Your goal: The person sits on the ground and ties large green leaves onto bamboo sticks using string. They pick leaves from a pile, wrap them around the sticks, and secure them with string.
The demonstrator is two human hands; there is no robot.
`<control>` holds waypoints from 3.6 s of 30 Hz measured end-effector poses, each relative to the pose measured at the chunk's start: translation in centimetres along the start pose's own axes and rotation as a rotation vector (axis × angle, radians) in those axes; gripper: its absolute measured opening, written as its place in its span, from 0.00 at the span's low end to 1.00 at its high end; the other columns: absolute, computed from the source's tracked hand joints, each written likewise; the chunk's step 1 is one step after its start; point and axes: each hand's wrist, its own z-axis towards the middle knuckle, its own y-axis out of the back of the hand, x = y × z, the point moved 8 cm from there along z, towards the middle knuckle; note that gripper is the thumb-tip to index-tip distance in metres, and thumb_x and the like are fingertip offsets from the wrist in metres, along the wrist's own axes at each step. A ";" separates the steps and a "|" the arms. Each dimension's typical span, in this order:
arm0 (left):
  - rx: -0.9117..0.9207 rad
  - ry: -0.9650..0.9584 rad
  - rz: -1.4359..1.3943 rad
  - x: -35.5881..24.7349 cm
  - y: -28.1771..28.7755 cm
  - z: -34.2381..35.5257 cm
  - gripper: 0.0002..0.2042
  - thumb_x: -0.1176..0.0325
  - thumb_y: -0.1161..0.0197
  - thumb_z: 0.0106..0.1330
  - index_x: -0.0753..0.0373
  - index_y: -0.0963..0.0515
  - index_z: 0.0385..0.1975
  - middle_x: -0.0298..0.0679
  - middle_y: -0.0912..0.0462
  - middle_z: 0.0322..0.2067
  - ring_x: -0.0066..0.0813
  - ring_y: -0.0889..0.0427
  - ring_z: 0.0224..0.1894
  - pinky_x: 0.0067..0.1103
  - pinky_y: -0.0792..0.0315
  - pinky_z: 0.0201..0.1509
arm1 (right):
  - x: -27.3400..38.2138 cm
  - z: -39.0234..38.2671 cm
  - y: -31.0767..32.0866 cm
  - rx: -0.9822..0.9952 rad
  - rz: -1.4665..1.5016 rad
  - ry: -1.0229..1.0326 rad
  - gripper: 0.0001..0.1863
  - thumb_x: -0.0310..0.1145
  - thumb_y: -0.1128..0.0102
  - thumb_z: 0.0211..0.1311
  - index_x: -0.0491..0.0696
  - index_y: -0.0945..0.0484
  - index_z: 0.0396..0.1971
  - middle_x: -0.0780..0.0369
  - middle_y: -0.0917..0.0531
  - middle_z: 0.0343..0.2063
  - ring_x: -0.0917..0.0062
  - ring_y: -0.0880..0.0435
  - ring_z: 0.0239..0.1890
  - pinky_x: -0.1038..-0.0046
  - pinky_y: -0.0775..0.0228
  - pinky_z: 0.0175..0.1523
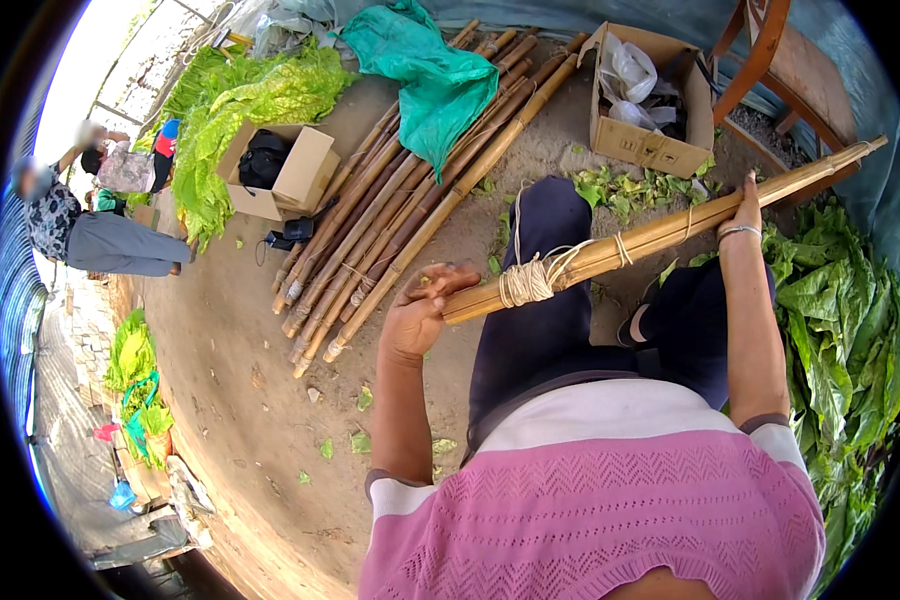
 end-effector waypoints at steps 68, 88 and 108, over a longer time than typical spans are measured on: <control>0.021 -0.616 0.532 -18.6 -20.4 9.2 0.21 0.66 0.33 0.54 0.72 0.28 0.43 0.33 0.28 0.19 0.17 0.33 0.14 0.14 0.40 0.15 | 8.3 -38.7 -20.8 1.266 -0.959 2.262 0.08 0.30 0.42 0.40 0.48 0.23 0.25 0.64 0.24 0.24 0.71 0.22 0.27 0.71 0.30 0.30; -0.145 -0.651 0.587 -18.5 -19.7 9.6 0.20 0.63 0.32 0.55 0.73 0.27 0.40 0.37 0.26 0.19 0.18 0.30 0.13 0.15 0.38 0.12 | 6.9 -34.8 -17.7 0.953 -1.026 1.860 0.11 0.35 0.33 0.41 0.46 0.26 0.21 0.60 0.26 0.23 0.67 0.24 0.24 0.66 0.33 0.27; -0.021 -0.655 0.530 -17.2 -18.2 9.2 0.19 0.68 0.37 0.59 0.71 0.31 0.46 0.38 0.25 0.28 0.19 0.26 0.20 0.17 0.30 0.20 | 6.4 -36.0 -15.8 1.417 -1.157 1.365 0.08 0.35 0.35 0.47 0.48 0.24 0.21 0.62 0.24 0.19 0.65 0.22 0.23 0.67 0.32 0.28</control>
